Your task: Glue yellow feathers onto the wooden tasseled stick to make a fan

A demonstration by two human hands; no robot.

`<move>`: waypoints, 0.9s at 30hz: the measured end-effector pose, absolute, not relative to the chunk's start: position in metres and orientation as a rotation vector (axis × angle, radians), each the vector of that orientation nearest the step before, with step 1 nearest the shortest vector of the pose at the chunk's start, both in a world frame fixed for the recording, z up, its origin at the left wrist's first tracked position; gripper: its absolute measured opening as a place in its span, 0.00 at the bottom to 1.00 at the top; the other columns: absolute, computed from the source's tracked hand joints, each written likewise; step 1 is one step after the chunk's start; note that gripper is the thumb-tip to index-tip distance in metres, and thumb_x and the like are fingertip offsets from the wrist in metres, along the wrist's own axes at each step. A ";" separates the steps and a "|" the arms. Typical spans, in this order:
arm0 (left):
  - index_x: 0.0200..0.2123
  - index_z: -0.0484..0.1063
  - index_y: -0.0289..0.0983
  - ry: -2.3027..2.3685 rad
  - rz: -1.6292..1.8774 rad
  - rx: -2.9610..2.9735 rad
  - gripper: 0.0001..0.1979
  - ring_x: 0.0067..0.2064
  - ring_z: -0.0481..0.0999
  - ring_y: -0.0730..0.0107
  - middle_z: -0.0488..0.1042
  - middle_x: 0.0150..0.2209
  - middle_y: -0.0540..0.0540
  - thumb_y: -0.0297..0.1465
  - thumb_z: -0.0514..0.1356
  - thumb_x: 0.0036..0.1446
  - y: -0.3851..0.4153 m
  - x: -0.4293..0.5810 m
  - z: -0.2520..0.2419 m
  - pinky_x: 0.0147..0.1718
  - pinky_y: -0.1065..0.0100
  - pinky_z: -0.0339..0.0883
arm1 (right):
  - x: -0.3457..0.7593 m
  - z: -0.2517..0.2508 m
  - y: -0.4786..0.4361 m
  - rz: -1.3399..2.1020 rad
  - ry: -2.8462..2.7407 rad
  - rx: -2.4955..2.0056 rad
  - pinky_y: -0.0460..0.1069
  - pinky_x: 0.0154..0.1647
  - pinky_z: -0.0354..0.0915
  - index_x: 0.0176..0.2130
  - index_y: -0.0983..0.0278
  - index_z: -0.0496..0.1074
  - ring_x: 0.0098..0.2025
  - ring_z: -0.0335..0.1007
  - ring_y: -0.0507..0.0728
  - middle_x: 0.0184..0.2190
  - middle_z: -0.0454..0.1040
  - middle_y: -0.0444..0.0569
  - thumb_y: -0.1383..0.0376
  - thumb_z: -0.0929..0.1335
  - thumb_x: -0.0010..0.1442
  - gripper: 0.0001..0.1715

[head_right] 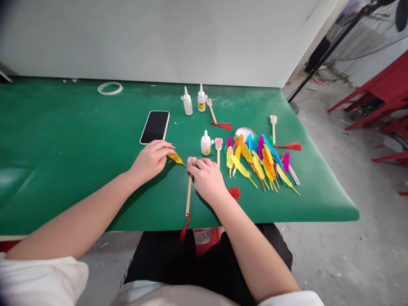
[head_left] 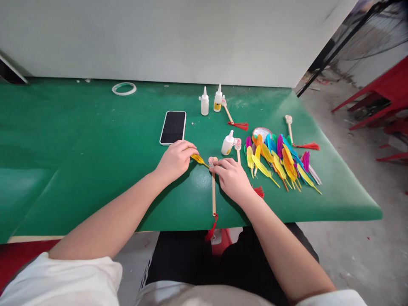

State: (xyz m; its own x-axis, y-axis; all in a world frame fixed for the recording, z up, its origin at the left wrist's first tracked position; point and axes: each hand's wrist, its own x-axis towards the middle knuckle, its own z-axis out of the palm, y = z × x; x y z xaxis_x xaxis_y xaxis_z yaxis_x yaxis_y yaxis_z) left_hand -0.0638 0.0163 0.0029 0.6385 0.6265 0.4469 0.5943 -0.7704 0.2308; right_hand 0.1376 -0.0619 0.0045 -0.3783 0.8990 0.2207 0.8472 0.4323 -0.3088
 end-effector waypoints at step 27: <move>0.41 0.73 0.40 0.598 0.694 2.873 0.17 0.47 0.68 0.62 0.71 0.43 0.41 0.20 0.50 0.56 -0.001 -0.047 0.000 0.45 0.57 0.65 | 0.213 0.036 -0.063 0.280 -1.537 -1.867 0.48 0.30 0.63 0.29 0.61 0.69 0.27 0.69 0.52 0.27 0.75 0.44 0.57 0.66 0.54 0.10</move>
